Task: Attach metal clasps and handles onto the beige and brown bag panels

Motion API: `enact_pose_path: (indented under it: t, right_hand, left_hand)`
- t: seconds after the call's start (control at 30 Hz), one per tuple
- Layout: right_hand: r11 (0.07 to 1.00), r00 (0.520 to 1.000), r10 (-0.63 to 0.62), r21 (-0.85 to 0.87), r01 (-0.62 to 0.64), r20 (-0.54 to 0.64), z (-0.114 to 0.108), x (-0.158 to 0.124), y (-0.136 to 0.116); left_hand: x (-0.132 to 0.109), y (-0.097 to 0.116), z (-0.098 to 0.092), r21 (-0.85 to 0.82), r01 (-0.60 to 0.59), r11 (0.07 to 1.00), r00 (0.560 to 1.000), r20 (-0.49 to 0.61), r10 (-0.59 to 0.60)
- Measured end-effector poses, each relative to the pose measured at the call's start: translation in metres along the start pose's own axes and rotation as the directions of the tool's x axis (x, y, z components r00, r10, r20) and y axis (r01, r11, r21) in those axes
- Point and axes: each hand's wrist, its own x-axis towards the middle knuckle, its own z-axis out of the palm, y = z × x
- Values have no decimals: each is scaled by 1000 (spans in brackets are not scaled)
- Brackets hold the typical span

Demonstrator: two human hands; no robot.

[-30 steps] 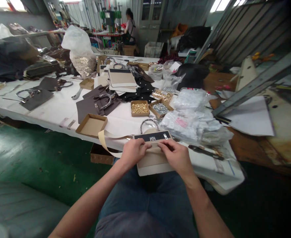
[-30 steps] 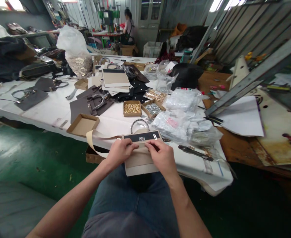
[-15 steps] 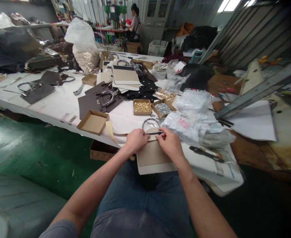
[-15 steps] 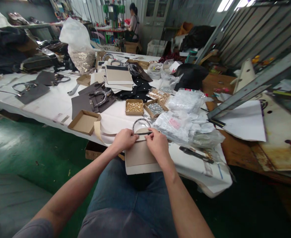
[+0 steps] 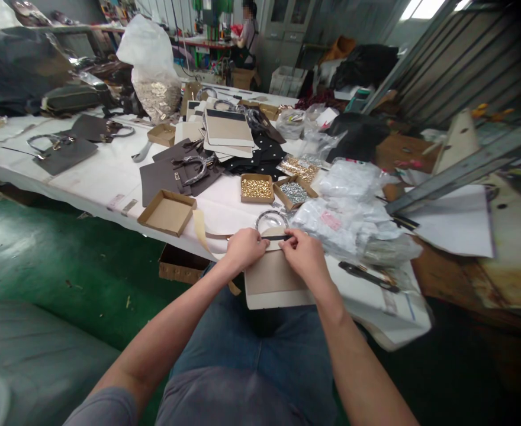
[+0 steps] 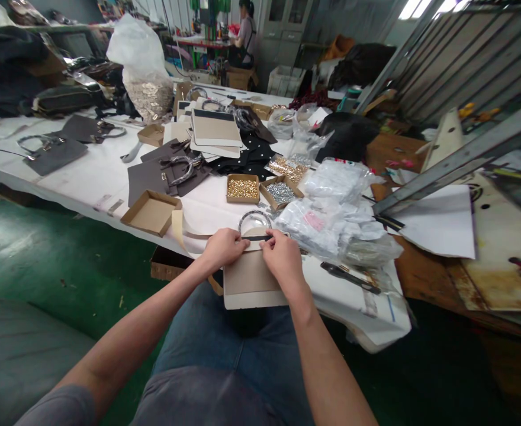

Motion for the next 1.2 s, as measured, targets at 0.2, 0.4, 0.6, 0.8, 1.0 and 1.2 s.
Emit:
enact_pose_path:
  t: [0.2, 0.4, 0.6, 0.8, 1.0, 1.2]
  right_hand:
    - [998, 998, 15, 59, -11, -62, 4, 1, 3]
    - [992, 1000, 9, 128, -12, 20, 3, -4, 6]
    - [996, 998, 58, 62, -59, 13, 3, -7, -3]
    - [994, 993, 108, -8, -108, 51, 5, -2, -5]
    - [993, 990, 111, -37, -108, 90, 2, 1, -9]
    - [997, 994, 79, 11, -80, 80, 4, 0, -6]
  left_hand:
    - [-2, 0, 1, 9, 13, 1000, 1000, -2, -13]
    - [-3, 2, 3, 20, 7, 1000, 1000, 2, -7]
    - [-6, 4, 0, 17, 8, 1000, 1000, 9, -8]
    - [-8, 0, 0, -30, 6, 1000, 1000, -16, -7]
    - [-17, -6, 3, -76, 18, 997, 997, -78, -24]
    - [-45, 7, 18, 82, -237, 968, 967, -72, 243]
